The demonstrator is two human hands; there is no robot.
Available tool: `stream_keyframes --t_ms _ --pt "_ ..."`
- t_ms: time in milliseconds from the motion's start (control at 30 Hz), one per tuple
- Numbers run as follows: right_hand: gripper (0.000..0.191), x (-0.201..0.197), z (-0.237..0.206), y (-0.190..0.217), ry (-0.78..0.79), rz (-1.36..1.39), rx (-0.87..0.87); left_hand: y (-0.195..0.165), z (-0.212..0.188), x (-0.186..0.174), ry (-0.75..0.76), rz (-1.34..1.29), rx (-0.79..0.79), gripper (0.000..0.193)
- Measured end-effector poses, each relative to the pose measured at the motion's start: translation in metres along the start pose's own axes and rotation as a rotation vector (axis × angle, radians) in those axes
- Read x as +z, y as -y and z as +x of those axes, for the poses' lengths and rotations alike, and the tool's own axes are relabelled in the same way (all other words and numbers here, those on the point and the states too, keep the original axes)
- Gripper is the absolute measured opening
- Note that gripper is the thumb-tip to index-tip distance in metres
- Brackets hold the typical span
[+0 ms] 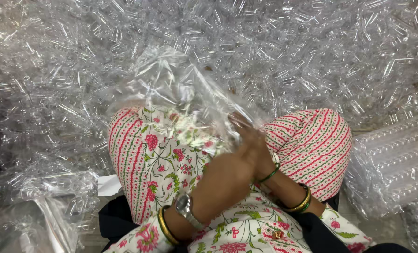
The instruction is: The person sits cross-legged on a floor covered with clear plastic sticks and counts sticks by hand, placing them into a clear plastic bag. They repeatedly gather sticks from the pile, insert them into the bag, and adjust the bag opening while filling it.
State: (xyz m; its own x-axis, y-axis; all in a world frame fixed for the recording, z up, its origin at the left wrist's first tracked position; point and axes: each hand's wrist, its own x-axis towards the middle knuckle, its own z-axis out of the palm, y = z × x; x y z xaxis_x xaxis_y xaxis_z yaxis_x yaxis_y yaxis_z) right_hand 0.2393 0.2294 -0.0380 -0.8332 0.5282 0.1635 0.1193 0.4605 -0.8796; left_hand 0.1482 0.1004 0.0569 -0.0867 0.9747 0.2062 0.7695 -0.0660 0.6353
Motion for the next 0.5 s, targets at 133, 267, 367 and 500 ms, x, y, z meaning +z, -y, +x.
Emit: stream_keyframes --t_ms 133,267,367,500 --pt "0.052 -0.015 -0.003 0.007 -0.108 0.476 0.075 -0.036 -0.007 -0.007 0.122 -0.206 0.172 0.082" --pt "0.050 -0.027 -0.007 0.017 -0.127 0.636 0.127 -0.055 -0.015 -0.026 0.104 -0.465 0.311 0.080" --pt "0.049 -0.030 -0.011 0.028 -0.062 0.520 0.115 -0.064 -0.021 -0.038 0.050 -0.581 0.417 0.074" --pt "0.048 -0.042 -0.041 0.047 0.297 0.038 0.112 -0.059 -0.023 -0.037 0.244 -0.378 0.153 0.057"
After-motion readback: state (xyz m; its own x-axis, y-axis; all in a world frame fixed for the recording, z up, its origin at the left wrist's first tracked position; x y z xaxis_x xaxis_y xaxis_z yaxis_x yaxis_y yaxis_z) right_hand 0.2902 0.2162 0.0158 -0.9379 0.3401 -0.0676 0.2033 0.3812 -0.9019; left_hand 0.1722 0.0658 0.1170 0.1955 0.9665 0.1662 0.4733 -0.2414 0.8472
